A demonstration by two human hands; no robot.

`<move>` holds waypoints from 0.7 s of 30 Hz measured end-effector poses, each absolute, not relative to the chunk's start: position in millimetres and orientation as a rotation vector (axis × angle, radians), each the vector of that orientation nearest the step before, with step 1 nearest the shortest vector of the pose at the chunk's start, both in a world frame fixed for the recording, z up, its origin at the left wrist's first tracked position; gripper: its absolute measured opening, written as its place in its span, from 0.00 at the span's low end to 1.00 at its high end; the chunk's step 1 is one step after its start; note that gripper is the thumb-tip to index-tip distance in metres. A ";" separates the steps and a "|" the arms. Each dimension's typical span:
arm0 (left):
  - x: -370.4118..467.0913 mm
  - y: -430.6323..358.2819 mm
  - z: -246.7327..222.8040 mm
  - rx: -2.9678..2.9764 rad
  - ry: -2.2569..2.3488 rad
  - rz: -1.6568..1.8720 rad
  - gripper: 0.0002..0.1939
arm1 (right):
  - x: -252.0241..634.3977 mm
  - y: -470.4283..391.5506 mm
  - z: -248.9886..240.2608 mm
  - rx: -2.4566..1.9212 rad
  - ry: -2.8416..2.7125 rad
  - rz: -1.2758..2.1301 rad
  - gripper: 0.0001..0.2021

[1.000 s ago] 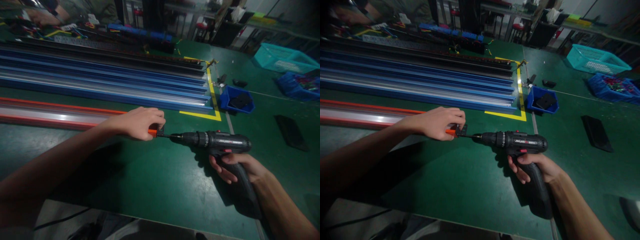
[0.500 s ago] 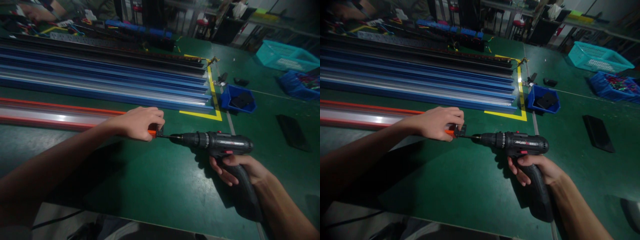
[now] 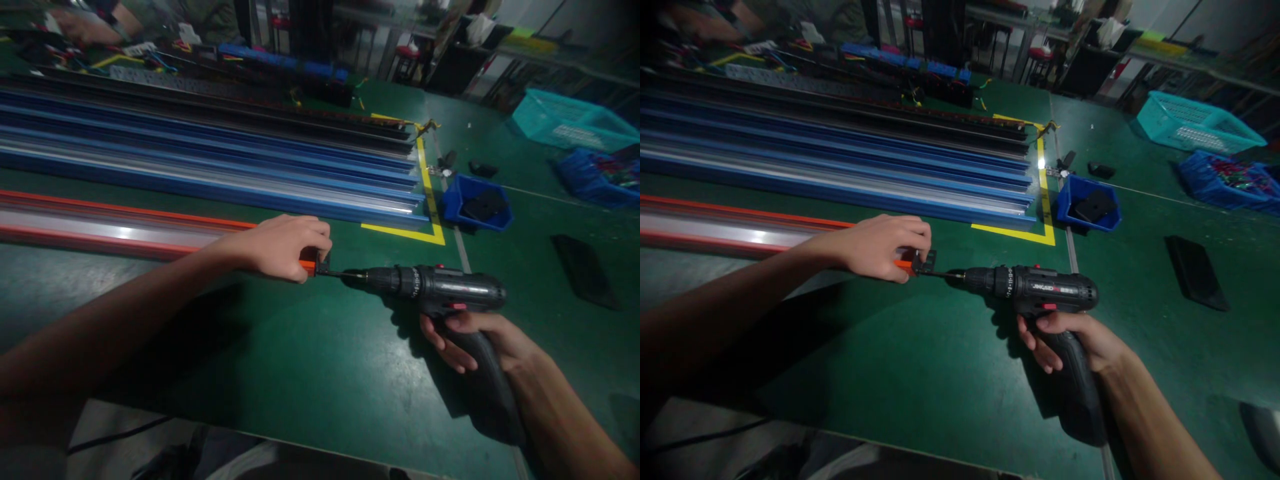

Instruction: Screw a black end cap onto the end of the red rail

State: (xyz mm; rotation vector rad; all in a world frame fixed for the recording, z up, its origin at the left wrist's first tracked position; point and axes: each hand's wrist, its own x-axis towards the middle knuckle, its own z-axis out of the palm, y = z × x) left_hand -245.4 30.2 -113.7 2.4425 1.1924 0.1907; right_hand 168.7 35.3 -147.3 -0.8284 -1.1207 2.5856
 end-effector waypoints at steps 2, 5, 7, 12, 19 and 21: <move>-244.8 30.1 -113.6 2.444 1.197 0.186 0.08 | 169.0 35.6 -148.2 -0.840 -1.117 2.584 0.13; -244.7 30.1 -113.9 2.450 1.205 0.177 0.07 | 169.8 35.1 -149.3 -0.840 -1.107 2.577 0.13; -245.0 30.3 -114.3 2.449 1.206 0.175 0.08 | 170.2 34.7 -149.3 -0.838 -1.106 2.575 0.13; -245.4 30.6 -114.4 2.444 1.205 0.185 0.08 | 170.9 35.0 -148.1 -0.869 -1.106 2.575 0.14; -245.0 29.1 -112.8 2.437 1.202 0.179 0.06 | 174.3 35.6 -150.2 -0.905 -1.063 2.585 0.13; -245.0 29.0 -112.8 2.445 1.206 0.176 0.06 | 174.9 35.2 -150.8 -0.906 -1.049 2.591 0.13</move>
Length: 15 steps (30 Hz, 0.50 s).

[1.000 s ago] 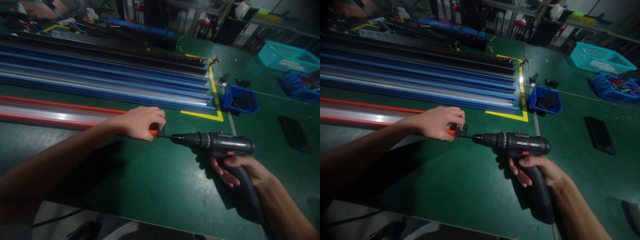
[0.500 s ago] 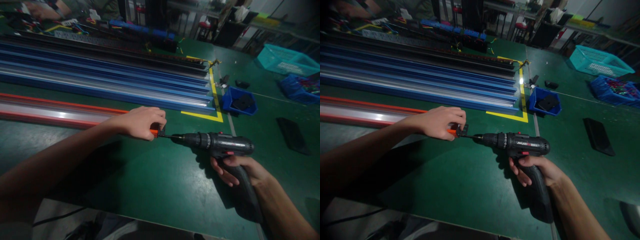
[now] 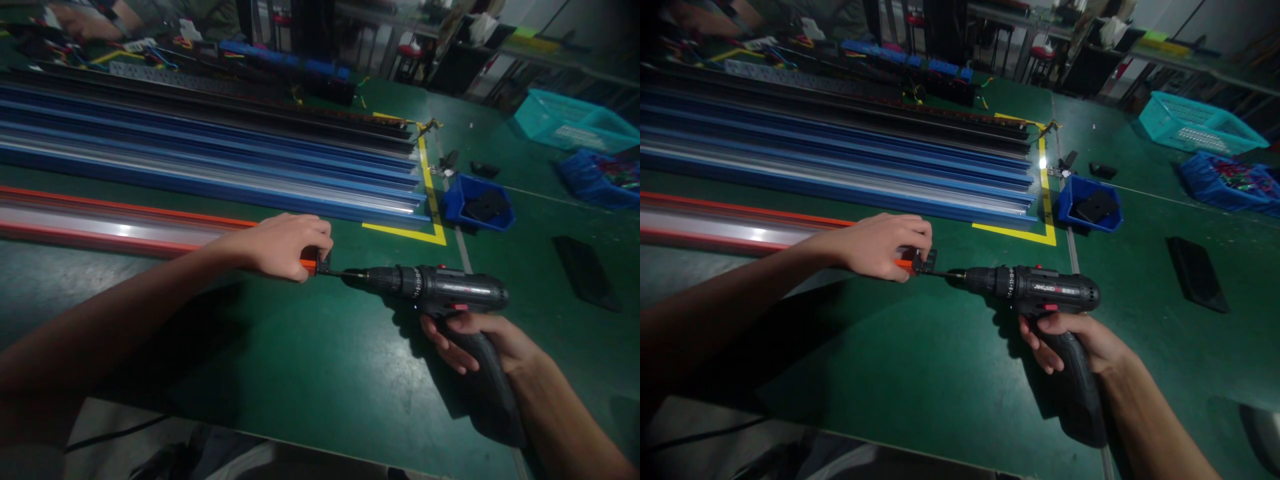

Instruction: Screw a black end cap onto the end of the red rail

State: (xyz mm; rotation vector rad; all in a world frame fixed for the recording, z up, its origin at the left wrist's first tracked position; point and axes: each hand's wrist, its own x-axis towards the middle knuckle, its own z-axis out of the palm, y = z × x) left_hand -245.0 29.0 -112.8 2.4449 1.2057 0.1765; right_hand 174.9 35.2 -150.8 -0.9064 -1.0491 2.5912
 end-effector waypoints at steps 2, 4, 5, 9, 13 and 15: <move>-245.0 29.4 -113.1 2.448 1.209 0.178 0.07 | 174.9 35.0 -151.2 -0.904 -1.045 2.594 0.13; -245.1 30.0 -113.6 2.445 1.208 0.182 0.08 | 174.8 35.0 -151.5 -0.900 -1.042 2.591 0.13; -245.1 30.2 -113.9 2.446 1.206 0.182 0.08 | 174.7 35.1 -151.7 -0.897 -1.041 2.594 0.13; -244.9 30.6 -114.8 2.456 1.210 0.173 0.08 | 174.6 35.1 -152.0 -0.881 -1.041 2.601 0.13; -245.1 30.0 -114.8 2.452 1.211 0.171 0.08 | 174.5 34.2 -151.2 -0.893 -1.023 2.604 0.13; -245.3 29.6 -114.6 2.451 1.206 0.174 0.08 | 174.4 33.9 -150.8 -0.905 -1.022 2.595 0.13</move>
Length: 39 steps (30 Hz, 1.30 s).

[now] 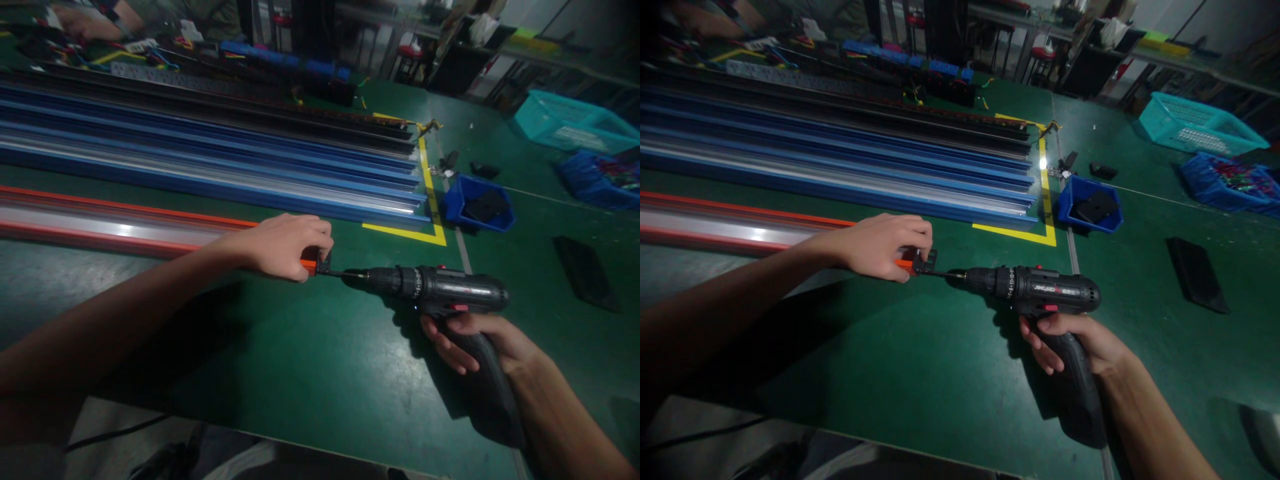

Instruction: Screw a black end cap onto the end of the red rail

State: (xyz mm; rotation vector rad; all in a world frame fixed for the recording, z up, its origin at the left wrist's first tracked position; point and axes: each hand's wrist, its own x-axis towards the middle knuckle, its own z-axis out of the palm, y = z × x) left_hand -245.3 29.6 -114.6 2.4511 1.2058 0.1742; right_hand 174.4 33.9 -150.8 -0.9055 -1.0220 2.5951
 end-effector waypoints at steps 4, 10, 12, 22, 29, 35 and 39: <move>-245.7 29.4 -114.5 2.451 1.210 0.181 0.09 | 174.6 33.9 -151.7 -0.899 -1.034 2.578 0.14; -245.2 29.9 -115.0 2.453 1.207 0.183 0.08 | 174.6 34.3 -152.3 -0.870 -1.022 2.591 0.13; -245.1 30.0 -115.1 2.453 1.209 0.182 0.08 | 174.6 34.5 -152.0 -0.875 -1.014 2.599 0.13; -246.0 29.3 -115.3 2.458 1.200 0.196 0.08 | 175.3 34.1 -154.4 -0.864 -1.049 2.568 0.14; -245.8 29.6 -115.4 2.455 1.207 0.195 0.09 | 172.9 33.9 -151.2 -0.890 -1.029 2.575 0.14; -245.7 30.1 -115.3 2.458 1.204 0.188 0.09 | 172.6 34.4 -150.1 -0.887 -1.044 2.579 0.14; -245.4 30.0 -115.0 2.451 1.200 0.201 0.09 | 173.4 34.9 -148.6 -0.931 -1.047 2.578 0.13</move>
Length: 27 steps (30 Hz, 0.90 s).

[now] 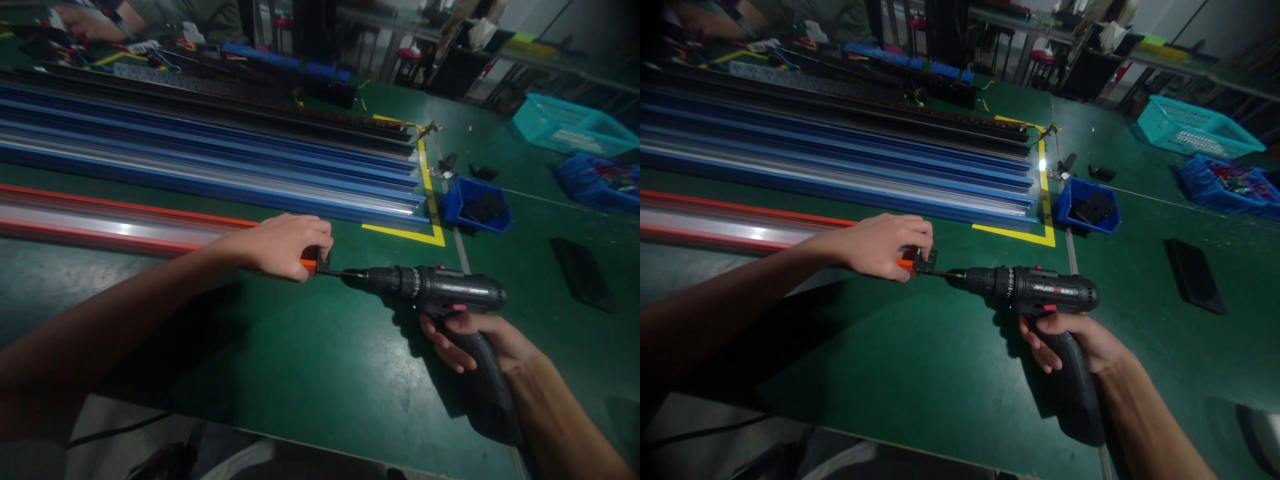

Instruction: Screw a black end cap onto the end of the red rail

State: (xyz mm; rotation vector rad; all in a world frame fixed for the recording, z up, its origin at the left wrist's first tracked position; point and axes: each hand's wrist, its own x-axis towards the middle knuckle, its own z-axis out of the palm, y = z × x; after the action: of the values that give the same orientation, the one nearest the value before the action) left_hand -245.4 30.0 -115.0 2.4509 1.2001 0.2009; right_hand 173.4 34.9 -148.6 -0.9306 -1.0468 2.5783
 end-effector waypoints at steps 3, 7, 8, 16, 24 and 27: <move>-245.7 29.5 -114.2 2.450 1.203 0.201 0.10 | 173.7 34.8 -147.9 -0.955 -1.048 2.571 0.13; -245.4 29.1 -113.4 2.453 1.208 0.199 0.09 | 173.7 34.0 -148.0 -0.962 -1.059 2.532 0.13; -245.2 29.2 -113.4 2.454 1.207 0.196 0.09 | 173.7 33.8 -148.2 -0.963 -1.061 2.532 0.13; -244.9 30.1 -115.0 2.460 1.203 0.187 0.10 | 174.0 34.4 -150.7 -0.894 -1.054 2.574 0.15; -245.4 28.4 -113.7 2.462 1.210 0.191 0.10 | 173.5 34.8 -149.4 -0.910 -1.048 2.573 0.14; -245.3 28.2 -113.8 2.464 1.220 0.170 0.11 | 173.0 35.1 -149.2 -0.891 -1.057 2.565 0.14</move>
State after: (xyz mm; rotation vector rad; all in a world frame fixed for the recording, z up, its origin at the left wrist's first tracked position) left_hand -245.3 28.2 -113.8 2.4636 1.2204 0.1698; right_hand 173.0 35.1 -149.2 -0.8907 -1.0575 2.5647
